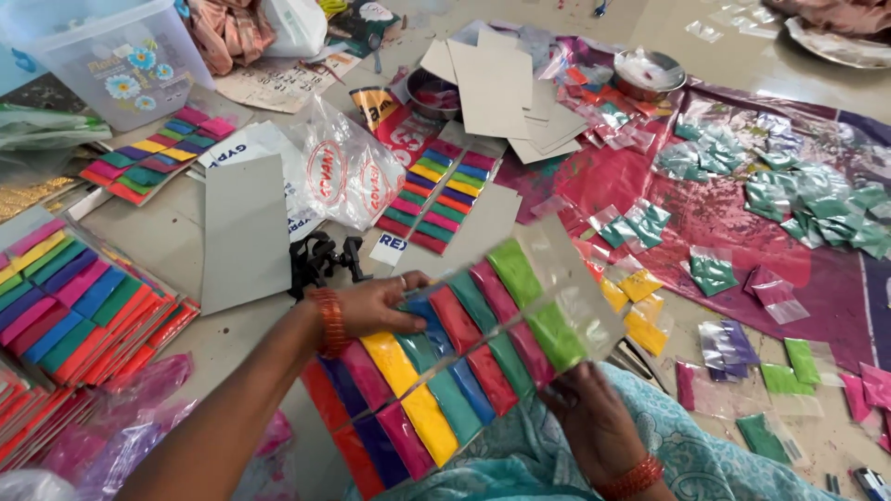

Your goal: The person sits on the floor and arranges small colorful foil packets in rows on cardboard sheets resting on their lap. They use a stapler to staple each packet to the card, then set completed cards aside and continue with more packets.

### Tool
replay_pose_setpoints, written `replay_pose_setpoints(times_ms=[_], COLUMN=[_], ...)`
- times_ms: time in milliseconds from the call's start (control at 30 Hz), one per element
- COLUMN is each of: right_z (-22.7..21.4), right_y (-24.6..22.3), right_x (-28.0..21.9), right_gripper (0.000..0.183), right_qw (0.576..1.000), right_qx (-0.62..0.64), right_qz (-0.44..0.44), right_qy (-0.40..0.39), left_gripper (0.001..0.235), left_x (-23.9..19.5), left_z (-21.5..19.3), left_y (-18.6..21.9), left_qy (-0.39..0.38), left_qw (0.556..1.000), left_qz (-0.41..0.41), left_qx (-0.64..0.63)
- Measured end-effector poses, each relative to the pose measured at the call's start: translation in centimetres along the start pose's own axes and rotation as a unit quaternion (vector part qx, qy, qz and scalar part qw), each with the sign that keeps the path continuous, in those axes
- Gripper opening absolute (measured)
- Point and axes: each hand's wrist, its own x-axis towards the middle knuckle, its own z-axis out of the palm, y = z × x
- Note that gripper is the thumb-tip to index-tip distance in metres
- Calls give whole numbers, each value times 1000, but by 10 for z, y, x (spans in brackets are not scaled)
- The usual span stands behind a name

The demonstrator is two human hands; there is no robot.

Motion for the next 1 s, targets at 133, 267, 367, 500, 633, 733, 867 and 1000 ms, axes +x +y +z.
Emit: replay_pose_setpoints(times_ms=[133,267,367,500,633,733,867,1000], right_z=[82,101,116,117,132,154,117,36], right_y=[-26,1,22,42,51,47,5,-65], right_x=[-3,12,14,9,5,5,31,28], right_gripper=[51,65,66,76,86,72,47,44], right_qw=[980,994,995,983,979,993,998,990], right_qx=[15,-26,-60,-99,-80,-33,-21,-40], right_qz=[-93,-36,17,143,159,69,-9,-133], right_qy=[-178,-97,-74,-67,-100,-87,-65,-29], left_gripper=[61,67,69,65,64,64,53,26], left_x=[-22,-39,-54,-79,-96,-75,-29,4], left_z=[-11,-15,-14,3,15,12,18,44], left_y=[28,9,-40,-89,-67,-39,-4,28], left_qy=[39,88,74,66,113,154,202,219], left_qw=[999,990,976,963,940,952,959,892], left_qz=[-19,-105,-148,-109,-78,-30,71,239], left_qx=[-24,-40,-143,-239,-312,-263,-185,-315])
